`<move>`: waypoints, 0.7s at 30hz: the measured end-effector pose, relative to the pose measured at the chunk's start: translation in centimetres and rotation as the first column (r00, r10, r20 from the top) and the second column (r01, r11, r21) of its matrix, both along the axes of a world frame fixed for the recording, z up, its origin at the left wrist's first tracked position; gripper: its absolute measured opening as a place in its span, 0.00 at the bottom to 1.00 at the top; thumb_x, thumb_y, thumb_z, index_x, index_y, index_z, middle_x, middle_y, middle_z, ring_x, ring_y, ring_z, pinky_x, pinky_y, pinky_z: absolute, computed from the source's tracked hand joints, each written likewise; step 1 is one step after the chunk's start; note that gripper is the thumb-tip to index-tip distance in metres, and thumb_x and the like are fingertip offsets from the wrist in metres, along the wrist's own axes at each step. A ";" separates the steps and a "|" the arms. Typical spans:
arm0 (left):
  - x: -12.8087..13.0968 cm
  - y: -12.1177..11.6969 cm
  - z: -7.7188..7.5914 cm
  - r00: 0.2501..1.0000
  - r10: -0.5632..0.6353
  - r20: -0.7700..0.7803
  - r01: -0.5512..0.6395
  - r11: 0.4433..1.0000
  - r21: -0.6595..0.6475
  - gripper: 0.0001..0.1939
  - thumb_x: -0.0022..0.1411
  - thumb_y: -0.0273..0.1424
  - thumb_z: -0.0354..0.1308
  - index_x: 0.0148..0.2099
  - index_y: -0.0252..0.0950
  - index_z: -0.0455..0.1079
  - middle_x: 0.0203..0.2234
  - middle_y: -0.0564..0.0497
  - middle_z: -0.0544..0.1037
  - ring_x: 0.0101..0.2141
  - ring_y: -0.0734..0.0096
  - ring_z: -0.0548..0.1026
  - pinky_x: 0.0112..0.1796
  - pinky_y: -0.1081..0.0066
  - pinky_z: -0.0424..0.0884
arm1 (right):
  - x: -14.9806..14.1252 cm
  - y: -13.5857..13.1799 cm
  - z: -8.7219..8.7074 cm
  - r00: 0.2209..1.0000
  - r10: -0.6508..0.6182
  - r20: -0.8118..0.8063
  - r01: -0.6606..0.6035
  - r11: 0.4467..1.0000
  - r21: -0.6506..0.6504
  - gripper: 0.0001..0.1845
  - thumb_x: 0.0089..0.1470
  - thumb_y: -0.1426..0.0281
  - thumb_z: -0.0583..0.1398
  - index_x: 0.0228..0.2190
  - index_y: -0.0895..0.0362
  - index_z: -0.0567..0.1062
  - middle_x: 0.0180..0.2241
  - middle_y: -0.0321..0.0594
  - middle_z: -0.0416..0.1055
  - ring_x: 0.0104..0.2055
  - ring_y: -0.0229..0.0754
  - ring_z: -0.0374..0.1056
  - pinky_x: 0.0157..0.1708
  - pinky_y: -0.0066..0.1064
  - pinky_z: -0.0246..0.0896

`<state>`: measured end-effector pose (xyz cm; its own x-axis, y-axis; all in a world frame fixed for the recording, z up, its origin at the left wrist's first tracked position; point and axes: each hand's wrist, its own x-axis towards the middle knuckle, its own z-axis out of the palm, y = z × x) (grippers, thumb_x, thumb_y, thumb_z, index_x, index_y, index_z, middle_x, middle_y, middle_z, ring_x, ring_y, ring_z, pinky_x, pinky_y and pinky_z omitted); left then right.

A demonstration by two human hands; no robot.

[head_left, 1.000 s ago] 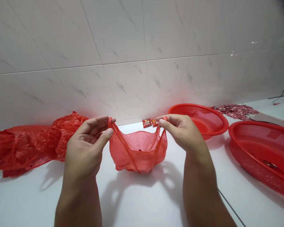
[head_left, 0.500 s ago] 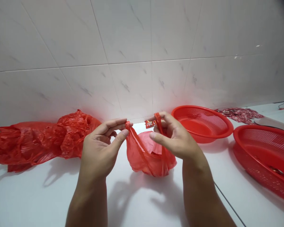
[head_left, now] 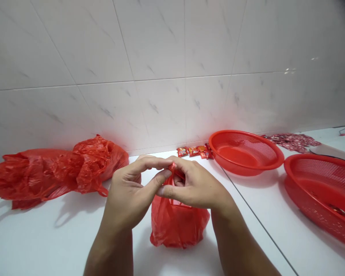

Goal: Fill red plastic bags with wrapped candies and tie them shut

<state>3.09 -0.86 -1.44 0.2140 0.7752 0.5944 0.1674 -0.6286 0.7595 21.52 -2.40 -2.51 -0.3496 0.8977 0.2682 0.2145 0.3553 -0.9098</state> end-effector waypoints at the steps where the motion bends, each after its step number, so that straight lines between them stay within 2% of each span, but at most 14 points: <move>1: 0.0 0.0 0.0 1.000 -0.016 -0.005 0.016 1.000 0.003 0.07 0.63 0.30 0.70 0.43 0.48 0.85 0.38 0.52 0.84 0.41 0.63 0.81 0.43 0.63 0.79 | -0.1 0.0 0.0 1.000 0.010 0.000 -0.010 1.000 0.011 0.12 0.57 0.60 0.69 0.37 0.51 0.74 0.24 0.27 0.63 0.25 0.35 0.57 0.24 0.29 0.50; 3: 0.0 0.0 0.1 0.998 -0.046 -0.032 0.046 0.999 0.012 0.08 0.64 0.30 0.70 0.44 0.48 0.85 0.37 0.51 0.84 0.41 0.62 0.81 0.43 0.63 0.79 | -0.3 0.2 -0.1 1.000 0.022 0.010 -0.023 0.999 0.043 0.10 0.63 0.63 0.63 0.31 0.52 0.71 0.24 0.27 0.63 0.25 0.34 0.57 0.24 0.29 0.48; 6: -0.3 0.1 0.2 0.995 -0.064 -0.072 0.067 0.997 0.034 0.07 0.64 0.30 0.69 0.43 0.48 0.86 0.37 0.50 0.84 0.41 0.61 0.81 0.43 0.62 0.79 | -0.2 0.5 -0.3 1.000 0.009 0.009 -0.010 0.997 0.077 0.16 0.68 0.68 0.55 0.26 0.54 0.68 0.24 0.29 0.64 0.26 0.34 0.58 0.27 0.29 0.49; 8: -0.7 0.2 0.3 0.998 0.008 -0.064 -0.004 0.997 0.071 0.06 0.65 0.31 0.69 0.42 0.48 0.86 0.37 0.51 0.85 0.41 0.61 0.82 0.44 0.62 0.79 | 0.0 0.7 -0.4 1.000 -0.023 0.006 0.023 0.997 0.076 0.16 0.70 0.67 0.55 0.28 0.54 0.72 0.26 0.30 0.67 0.28 0.35 0.61 0.29 0.29 0.53; 11: -1.5 0.5 0.3 0.977 0.204 -0.056 -0.196 0.974 0.117 0.04 0.64 0.35 0.70 0.42 0.48 0.85 0.38 0.52 0.85 0.42 0.61 0.81 0.45 0.62 0.77 | 0.4 0.7 -0.4 0.996 -0.083 0.014 0.082 0.995 0.052 0.17 0.71 0.61 0.56 0.33 0.54 0.78 0.27 0.32 0.69 0.31 0.37 0.64 0.33 0.30 0.56; 13: -1.8 0.8 0.1 0.960 0.259 -0.107 -0.247 0.963 0.112 0.06 0.63 0.38 0.70 0.44 0.48 0.85 0.39 0.51 0.85 0.44 0.59 0.81 0.48 0.61 0.77 | 0.7 0.7 -0.5 0.995 -0.101 0.013 0.100 0.994 0.039 0.18 0.72 0.59 0.56 0.35 0.54 0.80 0.27 0.33 0.70 0.31 0.37 0.65 0.33 0.30 0.56; 17: -1.6 1.2 -0.3 0.958 0.160 -0.236 -0.142 0.986 0.090 0.11 0.66 0.40 0.68 0.50 0.48 0.84 0.46 0.49 0.85 0.49 0.56 0.81 0.51 0.59 0.77 | 0.9 0.6 -0.6 0.997 -0.071 -0.006 0.071 0.997 0.044 0.20 0.72 0.58 0.56 0.34 0.55 0.79 0.27 0.33 0.70 0.30 0.37 0.65 0.32 0.31 0.56; 21: -0.9 1.2 -0.4 0.950 0.094 -0.297 -0.067 0.993 0.100 0.08 0.67 0.40 0.66 0.47 0.48 0.84 0.47 0.49 0.85 0.49 0.55 0.82 0.45 0.62 0.81 | 0.8 0.6 -0.6 1.000 -0.023 -0.008 0.023 0.998 0.059 0.21 0.72 0.57 0.55 0.30 0.55 0.74 0.27 0.34 0.70 0.28 0.36 0.63 0.29 0.30 0.53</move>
